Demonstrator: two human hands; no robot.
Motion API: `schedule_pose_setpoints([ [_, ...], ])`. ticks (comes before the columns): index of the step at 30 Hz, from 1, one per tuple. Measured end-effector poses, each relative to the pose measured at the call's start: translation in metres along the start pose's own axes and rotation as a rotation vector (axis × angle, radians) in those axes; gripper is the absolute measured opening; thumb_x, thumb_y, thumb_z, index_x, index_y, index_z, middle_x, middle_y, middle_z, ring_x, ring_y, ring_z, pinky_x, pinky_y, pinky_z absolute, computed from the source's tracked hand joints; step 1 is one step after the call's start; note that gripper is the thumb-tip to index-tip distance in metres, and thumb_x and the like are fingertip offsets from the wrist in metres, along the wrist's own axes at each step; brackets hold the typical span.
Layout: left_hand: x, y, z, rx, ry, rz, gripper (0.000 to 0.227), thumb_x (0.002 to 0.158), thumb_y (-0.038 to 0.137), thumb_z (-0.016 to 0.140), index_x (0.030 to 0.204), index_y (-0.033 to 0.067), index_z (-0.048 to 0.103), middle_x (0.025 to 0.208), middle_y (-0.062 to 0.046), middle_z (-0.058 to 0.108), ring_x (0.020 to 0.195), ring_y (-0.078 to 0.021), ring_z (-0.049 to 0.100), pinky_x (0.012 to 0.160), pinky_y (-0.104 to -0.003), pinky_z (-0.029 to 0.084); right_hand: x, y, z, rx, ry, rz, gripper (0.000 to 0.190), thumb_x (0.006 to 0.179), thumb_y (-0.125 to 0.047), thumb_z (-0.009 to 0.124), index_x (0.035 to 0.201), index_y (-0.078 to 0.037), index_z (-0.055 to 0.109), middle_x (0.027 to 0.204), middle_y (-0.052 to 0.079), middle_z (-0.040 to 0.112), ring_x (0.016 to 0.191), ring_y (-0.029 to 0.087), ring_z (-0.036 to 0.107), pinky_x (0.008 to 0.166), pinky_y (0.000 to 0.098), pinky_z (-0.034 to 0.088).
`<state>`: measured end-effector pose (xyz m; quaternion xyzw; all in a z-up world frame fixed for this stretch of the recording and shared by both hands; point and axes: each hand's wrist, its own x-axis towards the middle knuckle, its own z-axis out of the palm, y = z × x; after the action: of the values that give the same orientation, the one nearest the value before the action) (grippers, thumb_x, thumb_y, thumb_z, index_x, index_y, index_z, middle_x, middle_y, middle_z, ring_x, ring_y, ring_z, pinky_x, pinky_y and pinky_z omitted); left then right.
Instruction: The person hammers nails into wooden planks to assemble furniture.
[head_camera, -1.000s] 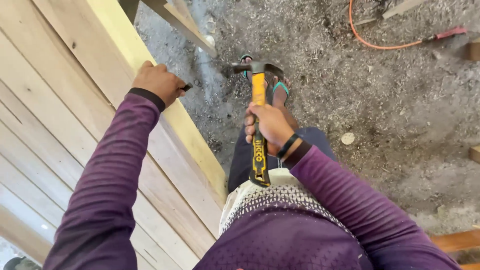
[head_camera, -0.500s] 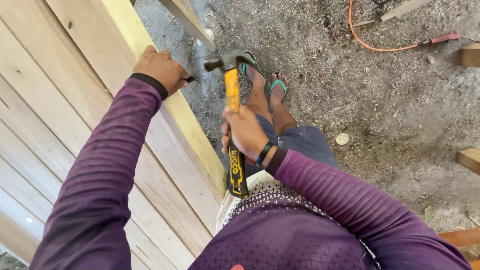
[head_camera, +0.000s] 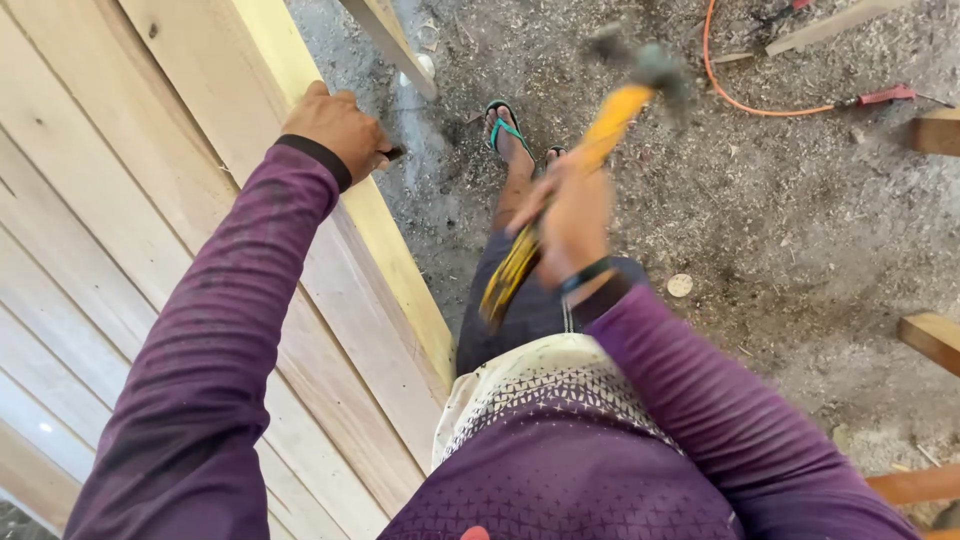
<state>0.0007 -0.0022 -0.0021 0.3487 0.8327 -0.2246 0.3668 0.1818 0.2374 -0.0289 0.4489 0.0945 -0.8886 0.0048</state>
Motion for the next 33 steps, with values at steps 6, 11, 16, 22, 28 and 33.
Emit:
schedule_pose_setpoints([
  [6,0.001,0.0,-0.007,0.02,-0.014,0.019,0.022,0.094,0.047,0.067,0.108,0.0384,0.081,0.088,0.001,0.076,0.104,-0.0174,0.063,0.096,-0.039,0.041,-0.005,0.007,0.007,-0.689,-0.138,0.602,0.019,0.103,-0.028,0.05,0.101,-0.009,0.055,0.069,0.0,0.052,0.052,0.014,0.051,0.047,0.0342,0.047],
  [11,0.001,-0.003,0.008,-0.157,0.191,-0.006,0.026,0.095,0.047,0.066,0.112,0.0336,0.08,0.098,0.006,0.077,0.097,-0.0185,0.064,0.086,-0.039,0.045,0.042,-0.039,-0.023,-0.44,0.035,0.382,0.011,0.103,-0.023,0.055,0.101,-0.012,0.056,0.072,-0.004,0.05,0.057,0.01,0.05,0.055,0.0319,0.048],
  [16,-0.001,0.007,0.003,-0.158,0.224,-0.045,0.024,0.095,0.046,0.066,0.11,0.0312,0.079,0.103,0.008,0.077,0.095,-0.017,0.064,0.085,-0.038,0.046,0.068,-0.074,-0.041,-0.196,-0.009,0.459,0.018,0.103,-0.028,0.053,0.097,-0.012,0.054,0.073,-0.004,0.05,0.059,0.009,0.052,0.057,0.0292,0.048],
  [22,0.0,0.011,0.008,-0.139,0.081,-0.066,0.028,0.101,0.045,0.062,0.117,0.0265,0.074,0.103,0.005,0.076,0.087,-0.0164,0.063,0.079,-0.034,0.048,0.083,-0.07,-0.009,-0.306,0.004,0.467,0.013,0.103,-0.025,0.053,0.098,-0.013,0.054,0.072,-0.004,0.05,0.058,0.008,0.05,0.057,0.0292,0.047],
  [28,0.013,-0.025,0.005,-0.235,0.455,0.046,0.018,0.093,0.037,0.068,0.099,0.0222,0.076,0.09,0.003,0.075,0.093,-0.0179,0.063,0.082,-0.039,0.047,0.101,-0.058,0.075,-0.485,-0.014,0.41,0.021,0.104,-0.031,0.053,0.1,-0.011,0.054,0.072,-0.001,0.051,0.055,0.011,0.049,0.052,0.0319,0.046],
  [33,0.05,-0.136,-0.035,-0.243,0.735,-0.008,0.01,0.099,0.024,0.071,0.09,0.0196,0.072,0.084,-0.002,0.072,0.098,-0.023,0.066,0.088,-0.043,0.046,0.127,-0.049,0.148,-0.563,-0.066,0.396,0.021,0.104,-0.03,0.052,0.101,-0.009,0.052,0.073,0.0,0.052,0.055,0.012,0.052,0.052,0.0337,0.049],
])
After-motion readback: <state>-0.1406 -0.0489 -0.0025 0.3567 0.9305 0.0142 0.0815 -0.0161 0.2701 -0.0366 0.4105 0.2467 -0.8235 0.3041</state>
